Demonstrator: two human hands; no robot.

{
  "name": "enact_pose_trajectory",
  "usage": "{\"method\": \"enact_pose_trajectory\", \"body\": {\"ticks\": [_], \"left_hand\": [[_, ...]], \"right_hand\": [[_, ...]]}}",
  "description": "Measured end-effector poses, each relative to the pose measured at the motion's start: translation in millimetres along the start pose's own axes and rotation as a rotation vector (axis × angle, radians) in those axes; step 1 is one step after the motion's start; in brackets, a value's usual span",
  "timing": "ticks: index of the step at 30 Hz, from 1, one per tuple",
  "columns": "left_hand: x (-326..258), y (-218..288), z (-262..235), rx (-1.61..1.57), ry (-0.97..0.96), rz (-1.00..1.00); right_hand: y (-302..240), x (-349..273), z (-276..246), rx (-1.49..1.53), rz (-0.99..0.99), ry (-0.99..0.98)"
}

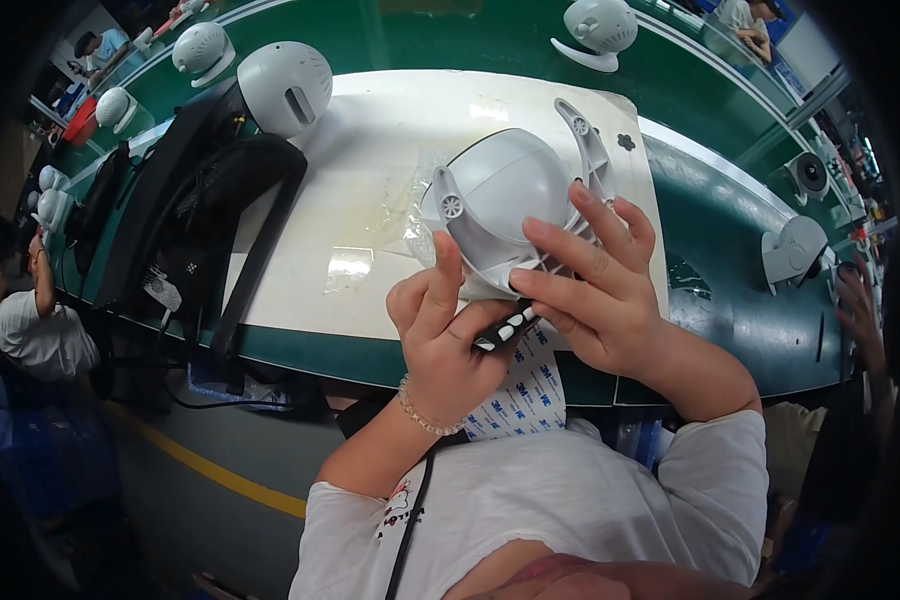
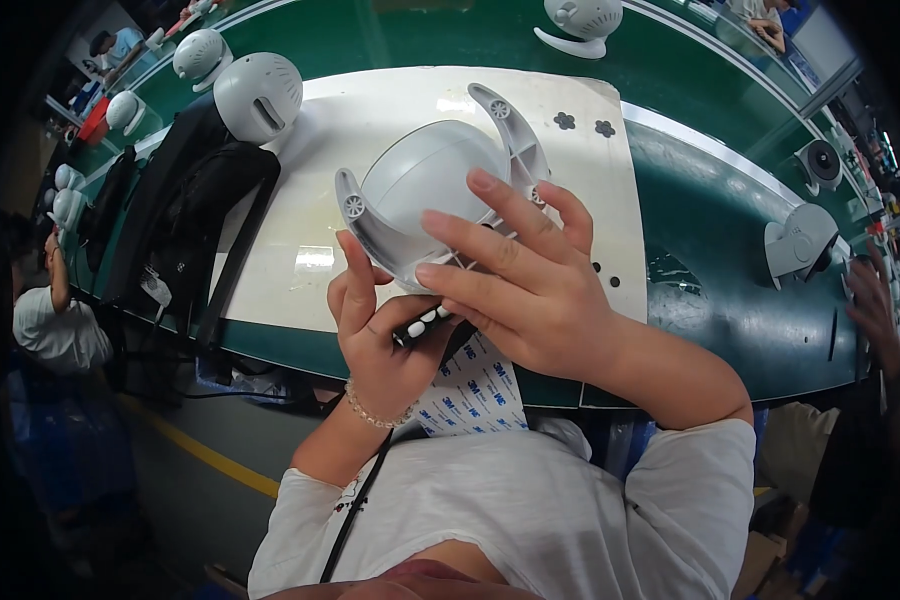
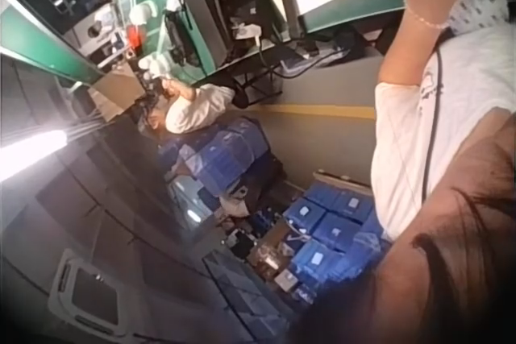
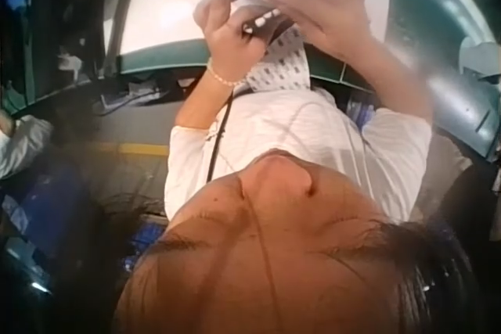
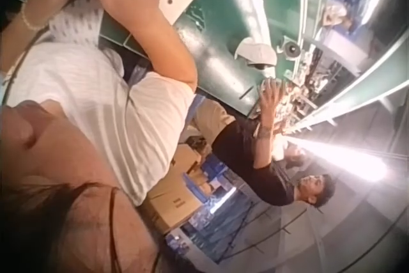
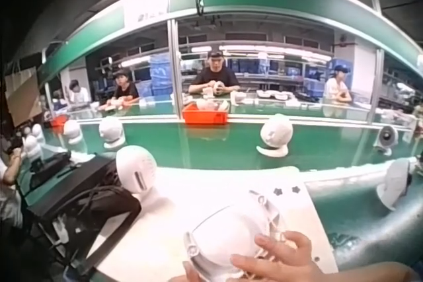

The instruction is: Assemble camera housing units by inserting small black components into the base.

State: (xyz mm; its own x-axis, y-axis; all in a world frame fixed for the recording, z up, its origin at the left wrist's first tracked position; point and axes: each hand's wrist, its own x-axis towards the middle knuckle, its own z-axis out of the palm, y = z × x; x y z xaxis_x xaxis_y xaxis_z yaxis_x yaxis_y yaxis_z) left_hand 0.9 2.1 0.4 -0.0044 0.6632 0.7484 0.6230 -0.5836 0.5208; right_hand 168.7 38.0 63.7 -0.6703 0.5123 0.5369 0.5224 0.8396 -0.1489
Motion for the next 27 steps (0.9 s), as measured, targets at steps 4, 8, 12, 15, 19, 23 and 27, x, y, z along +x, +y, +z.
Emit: {"method": "enact_pose_trajectory", "body": {"ticks": [4, 8, 12, 15, 19, 23, 27], "left_hand": [[-0.1, -0.9, 0.9, -0.043, 0.034, -0.026], [-1.0, 0.0, 0.2, -0.051, 0.023, -0.021], [0.0, 0.0, -1.5, -0.029, -0.002, -0.011], [-1.5, -1.5, -2.2, -0.037, -0.015, -0.014], [-1.0, -0.8, -1.5, -0.063, 0.002, -0.039], [0.1, -1.7, -1.8, -0.077, 0.003, -0.018], [-1.3, -5.0, -1.9, -0.109, -0.011, 0.005]], "right_hand": [[0.8, -0.8, -8.7, 0.135, 0.070, 0.069], [-5.1, -5.4, -5.7, 0.145, -0.074, 0.159], [-8.7, -8.1, 8.1, 0.003, -0.198, 0.249], [-6.5, -13.4, 11.3, -0.053, -0.325, 0.342], [-2.3, -12.0, 1.3, 0.217, -0.139, 0.277], [-2.0, -7.1, -3.0, 0.319, -0.006, 0.300], [-2.3, -8.5, 0.6, 0.301, -0.082, 0.230]]}}
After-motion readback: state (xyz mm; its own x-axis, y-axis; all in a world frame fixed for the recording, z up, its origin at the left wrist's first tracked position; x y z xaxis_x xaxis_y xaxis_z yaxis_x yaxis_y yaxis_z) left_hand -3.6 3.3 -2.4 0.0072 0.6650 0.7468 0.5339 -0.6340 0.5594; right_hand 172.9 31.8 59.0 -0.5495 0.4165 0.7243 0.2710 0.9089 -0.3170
